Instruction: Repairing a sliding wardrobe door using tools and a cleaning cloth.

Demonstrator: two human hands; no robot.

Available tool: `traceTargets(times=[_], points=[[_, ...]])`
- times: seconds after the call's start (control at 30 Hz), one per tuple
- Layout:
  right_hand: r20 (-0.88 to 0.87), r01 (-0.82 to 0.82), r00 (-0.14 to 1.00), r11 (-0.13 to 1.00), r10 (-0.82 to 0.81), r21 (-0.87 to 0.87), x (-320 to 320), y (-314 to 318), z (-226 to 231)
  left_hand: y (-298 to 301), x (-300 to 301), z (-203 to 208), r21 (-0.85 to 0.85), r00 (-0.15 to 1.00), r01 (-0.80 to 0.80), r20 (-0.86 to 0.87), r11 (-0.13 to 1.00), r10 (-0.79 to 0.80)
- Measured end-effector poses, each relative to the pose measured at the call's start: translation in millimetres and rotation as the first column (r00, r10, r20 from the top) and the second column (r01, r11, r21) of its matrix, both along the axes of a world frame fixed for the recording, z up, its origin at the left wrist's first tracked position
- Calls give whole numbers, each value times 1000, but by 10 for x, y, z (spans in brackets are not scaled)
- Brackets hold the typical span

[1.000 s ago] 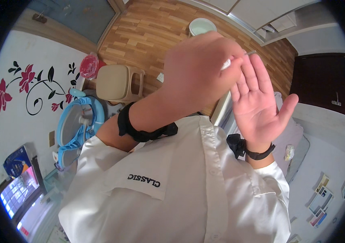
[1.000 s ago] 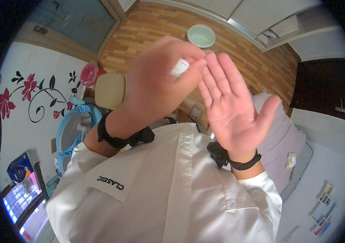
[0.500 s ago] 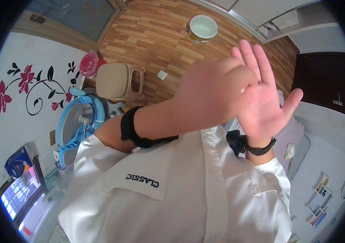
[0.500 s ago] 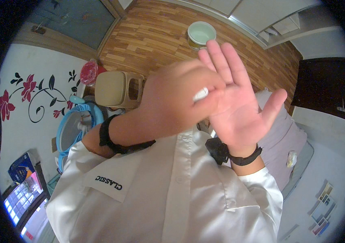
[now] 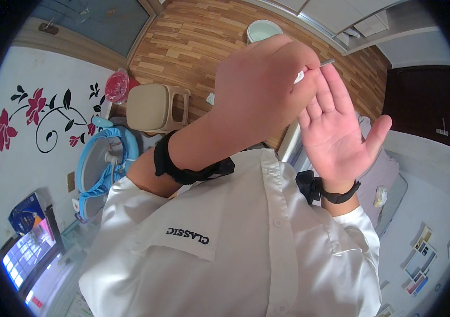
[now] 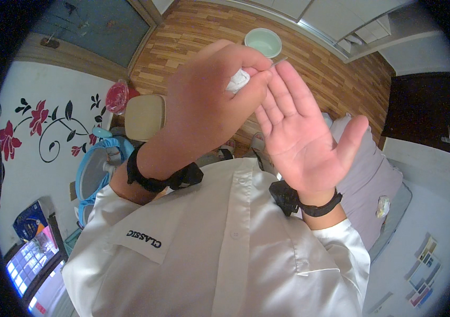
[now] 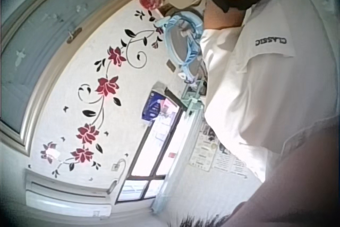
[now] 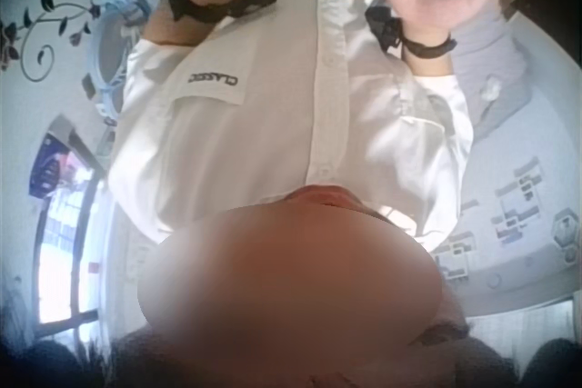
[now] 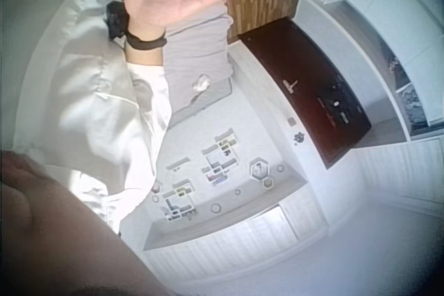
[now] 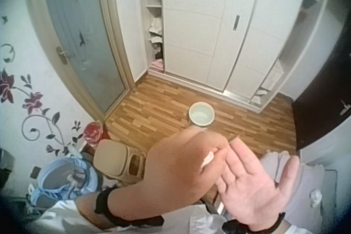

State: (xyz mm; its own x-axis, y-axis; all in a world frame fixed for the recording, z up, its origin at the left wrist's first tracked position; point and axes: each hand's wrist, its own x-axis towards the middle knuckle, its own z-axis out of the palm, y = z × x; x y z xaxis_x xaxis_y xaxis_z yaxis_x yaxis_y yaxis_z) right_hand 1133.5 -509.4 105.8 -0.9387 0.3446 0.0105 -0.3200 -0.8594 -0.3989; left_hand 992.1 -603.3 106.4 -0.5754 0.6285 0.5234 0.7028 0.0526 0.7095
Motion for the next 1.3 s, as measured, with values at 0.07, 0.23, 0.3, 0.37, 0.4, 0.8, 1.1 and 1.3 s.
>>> traceTargets(times=[0.07,0.23,0.3,0.37,0.4,0.8,1.1,1.3], points=[[19,23,1000,999,-22,-44,-3,8,-4,7,1,-5,-6,1000,18,-10,1000,-18],[-54,-18,998,999,16,-35,34,73,-55,13,73,-11,81,995,99,-10,992,-99],[-40,0,999,1000,0,-8,69,35,-29,10,133,62,26,993,115,-2,993,-115],[-189,-63,980,997,55,-37,73,61,-112,-4,73,38,62,993,109,-46,992,-107],[-83,-32,996,997,38,70,70,54,-70,21,13,27,87,991,120,-69,989,-114],[61,-24,998,977,11,211,-29,48,22,-68,12,171,-25,980,126,158,992,-121],[99,-77,994,964,53,256,-257,116,57,-139,-299,181,1,950,71,303,997,-68],[118,48,976,715,-181,697,-411,332,-228,-168,-630,68,-14,993,-44,112,999,45]])
